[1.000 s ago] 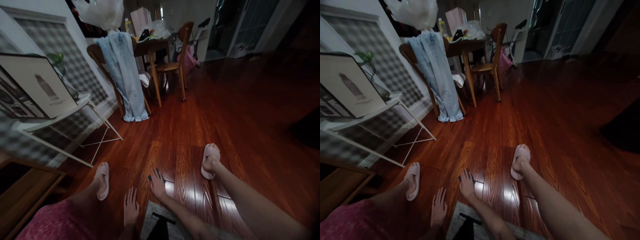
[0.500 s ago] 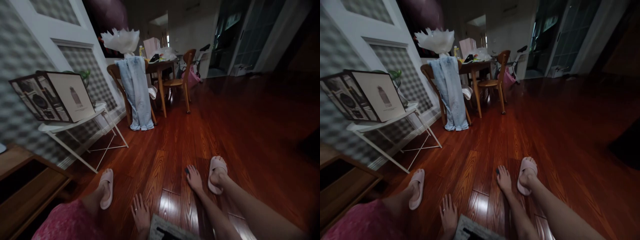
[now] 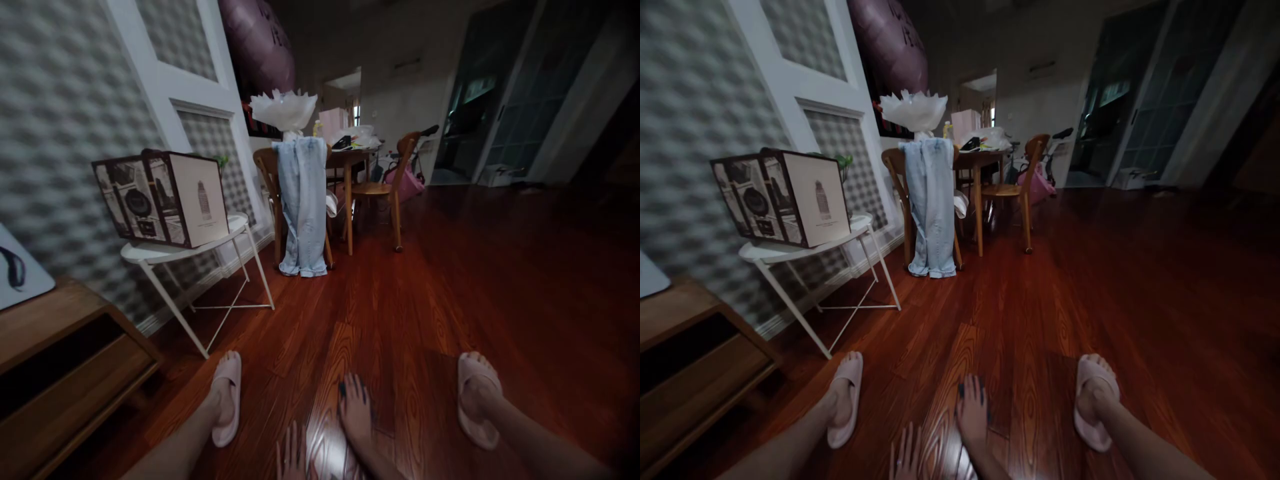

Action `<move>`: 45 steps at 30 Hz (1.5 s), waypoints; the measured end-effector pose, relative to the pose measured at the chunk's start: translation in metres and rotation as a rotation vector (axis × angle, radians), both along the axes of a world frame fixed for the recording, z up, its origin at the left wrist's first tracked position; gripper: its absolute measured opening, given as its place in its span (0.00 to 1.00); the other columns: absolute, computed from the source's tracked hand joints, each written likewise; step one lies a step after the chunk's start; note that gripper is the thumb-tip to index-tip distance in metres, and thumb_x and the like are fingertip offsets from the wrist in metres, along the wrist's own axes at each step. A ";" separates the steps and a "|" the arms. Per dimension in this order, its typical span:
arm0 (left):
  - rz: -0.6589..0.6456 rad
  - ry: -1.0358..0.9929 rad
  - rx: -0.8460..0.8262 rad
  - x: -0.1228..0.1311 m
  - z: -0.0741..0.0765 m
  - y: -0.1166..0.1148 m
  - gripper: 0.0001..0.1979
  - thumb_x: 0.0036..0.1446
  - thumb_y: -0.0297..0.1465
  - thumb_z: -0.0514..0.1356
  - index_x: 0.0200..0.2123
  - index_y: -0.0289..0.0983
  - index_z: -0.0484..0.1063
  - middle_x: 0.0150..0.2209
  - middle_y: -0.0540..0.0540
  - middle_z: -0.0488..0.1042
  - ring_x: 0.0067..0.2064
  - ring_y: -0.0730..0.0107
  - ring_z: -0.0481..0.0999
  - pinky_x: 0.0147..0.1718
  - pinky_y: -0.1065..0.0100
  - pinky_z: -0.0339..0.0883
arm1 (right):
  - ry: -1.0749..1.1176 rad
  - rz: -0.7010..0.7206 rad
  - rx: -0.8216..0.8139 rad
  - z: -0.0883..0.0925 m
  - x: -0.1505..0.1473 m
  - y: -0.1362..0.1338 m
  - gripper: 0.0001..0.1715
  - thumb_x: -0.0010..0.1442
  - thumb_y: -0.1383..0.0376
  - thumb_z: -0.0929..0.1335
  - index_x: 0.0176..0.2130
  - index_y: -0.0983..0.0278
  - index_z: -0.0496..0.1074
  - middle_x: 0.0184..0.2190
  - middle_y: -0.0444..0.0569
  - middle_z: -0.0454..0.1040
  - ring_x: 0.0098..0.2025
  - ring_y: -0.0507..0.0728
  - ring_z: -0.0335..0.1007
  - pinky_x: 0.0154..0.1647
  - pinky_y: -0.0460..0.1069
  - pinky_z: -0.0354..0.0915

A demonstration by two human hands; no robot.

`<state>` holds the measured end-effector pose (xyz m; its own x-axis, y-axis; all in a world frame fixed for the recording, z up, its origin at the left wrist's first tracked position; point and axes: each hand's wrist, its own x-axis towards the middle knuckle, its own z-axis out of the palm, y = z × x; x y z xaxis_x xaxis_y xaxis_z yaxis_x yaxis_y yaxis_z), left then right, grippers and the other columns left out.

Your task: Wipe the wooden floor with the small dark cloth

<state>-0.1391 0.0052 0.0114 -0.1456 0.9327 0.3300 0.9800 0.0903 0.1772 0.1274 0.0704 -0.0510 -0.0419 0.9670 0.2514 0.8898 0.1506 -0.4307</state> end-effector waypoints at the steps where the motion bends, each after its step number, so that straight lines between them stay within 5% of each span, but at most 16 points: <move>1: 0.003 -0.018 0.003 0.003 -0.002 0.000 0.44 0.48 0.50 0.60 0.69 0.59 0.53 0.76 0.56 0.39 0.75 0.37 0.38 0.67 0.25 0.42 | 0.001 0.085 -0.028 -0.001 -0.018 -0.011 0.40 0.58 0.65 0.60 0.69 0.55 0.61 0.68 0.47 0.62 0.72 0.65 0.51 0.70 0.67 0.52; 5: -0.001 -0.080 -0.006 0.039 -0.019 -0.030 0.51 0.39 0.44 0.61 0.69 0.64 0.48 0.75 0.67 0.42 0.74 0.37 0.33 0.65 0.25 0.43 | 0.002 0.424 -0.124 0.010 -0.053 -0.036 0.41 0.58 0.66 0.60 0.70 0.57 0.60 0.71 0.46 0.57 0.74 0.63 0.46 0.72 0.63 0.50; 8: -0.011 -0.110 -0.030 0.071 -0.035 -0.061 0.47 0.43 0.42 0.60 0.68 0.66 0.49 0.74 0.69 0.45 0.74 0.40 0.36 0.65 0.27 0.48 | -0.021 0.519 -0.129 0.030 -0.028 -0.019 0.40 0.59 0.67 0.59 0.69 0.60 0.61 0.70 0.48 0.60 0.73 0.60 0.48 0.73 0.63 0.49; 13: -0.010 -0.141 -0.045 0.094 -0.052 -0.085 0.42 0.51 0.38 0.57 0.69 0.59 0.51 0.74 0.63 0.49 0.75 0.46 0.44 0.67 0.35 0.53 | -0.097 0.117 -0.085 0.042 0.084 0.027 0.36 0.61 0.66 0.55 0.65 0.65 0.67 0.67 0.54 0.65 0.71 0.61 0.54 0.70 0.62 0.53; 17: -0.009 -0.163 -0.049 0.093 -0.057 -0.085 0.42 0.51 0.36 0.57 0.70 0.51 0.52 0.75 0.53 0.49 0.74 0.47 0.46 0.69 0.38 0.51 | -0.107 -0.230 -0.002 0.026 0.156 0.020 0.36 0.63 0.62 0.53 0.65 0.67 0.66 0.65 0.58 0.67 0.71 0.63 0.54 0.67 0.64 0.56; 19: -0.009 -0.182 -0.049 0.093 -0.057 -0.084 0.41 0.51 0.36 0.57 0.70 0.50 0.54 0.74 0.52 0.51 0.74 0.46 0.47 0.70 0.39 0.50 | -0.101 -0.397 0.047 0.021 0.159 0.008 0.37 0.64 0.62 0.52 0.66 0.69 0.63 0.65 0.62 0.66 0.71 0.67 0.52 0.66 0.67 0.55; 22: -0.006 -0.208 -0.051 0.093 -0.054 -0.085 0.39 0.53 0.35 0.56 0.69 0.51 0.56 0.73 0.52 0.55 0.74 0.47 0.47 0.70 0.39 0.49 | -0.081 -0.568 0.092 0.019 0.121 -0.007 0.39 0.64 0.62 0.52 0.69 0.72 0.58 0.65 0.68 0.64 0.71 0.72 0.51 0.65 0.72 0.54; 30: 0.002 -0.275 -0.003 0.093 -0.054 -0.085 0.37 0.53 0.34 0.56 0.68 0.54 0.59 0.71 0.56 0.59 0.74 0.44 0.48 0.67 0.37 0.54 | -0.116 0.023 -0.142 0.021 -0.024 -0.043 0.38 0.62 0.66 0.57 0.70 0.63 0.57 0.70 0.54 0.59 0.74 0.65 0.45 0.72 0.66 0.47; 33: 0.001 -0.247 0.006 0.094 -0.061 -0.084 0.39 0.51 0.34 0.56 0.68 0.55 0.57 0.72 0.56 0.57 0.73 0.45 0.50 0.68 0.38 0.53 | -0.111 0.280 -0.180 0.026 -0.034 -0.043 0.39 0.61 0.66 0.59 0.70 0.62 0.58 0.71 0.51 0.56 0.74 0.63 0.43 0.73 0.63 0.46; 37: 0.005 -0.224 0.013 0.093 -0.065 -0.083 0.41 0.50 0.34 0.57 0.69 0.58 0.55 0.73 0.59 0.55 0.74 0.47 0.49 0.67 0.38 0.55 | -0.109 0.586 -0.157 0.041 0.007 -0.010 0.39 0.60 0.66 0.59 0.69 0.59 0.61 0.70 0.49 0.60 0.73 0.59 0.48 0.72 0.61 0.48; 39: 0.000 -0.218 0.014 0.091 -0.065 -0.083 0.40 0.51 0.34 0.57 0.69 0.58 0.55 0.72 0.60 0.56 0.74 0.47 0.49 0.67 0.38 0.56 | -0.120 0.483 -0.143 0.044 0.045 0.012 0.37 0.60 0.65 0.58 0.67 0.61 0.63 0.69 0.51 0.62 0.72 0.59 0.51 0.72 0.61 0.50; 41: -0.002 -0.210 0.011 0.090 -0.063 -0.084 0.39 0.52 0.34 0.56 0.69 0.57 0.55 0.72 0.59 0.57 0.74 0.46 0.48 0.66 0.37 0.57 | -0.128 0.230 -0.108 0.041 0.087 0.029 0.36 0.62 0.65 0.55 0.66 0.63 0.65 0.67 0.53 0.65 0.71 0.60 0.53 0.70 0.61 0.52; 45: 0.000 -0.155 -0.064 0.090 -0.062 -0.086 0.39 0.53 0.36 0.56 0.69 0.54 0.55 0.72 0.55 0.57 0.74 0.44 0.44 0.67 0.34 0.54 | -0.141 -0.130 -0.018 0.028 0.145 0.034 0.35 0.65 0.62 0.53 0.66 0.63 0.66 0.65 0.54 0.67 0.71 0.61 0.55 0.68 0.61 0.54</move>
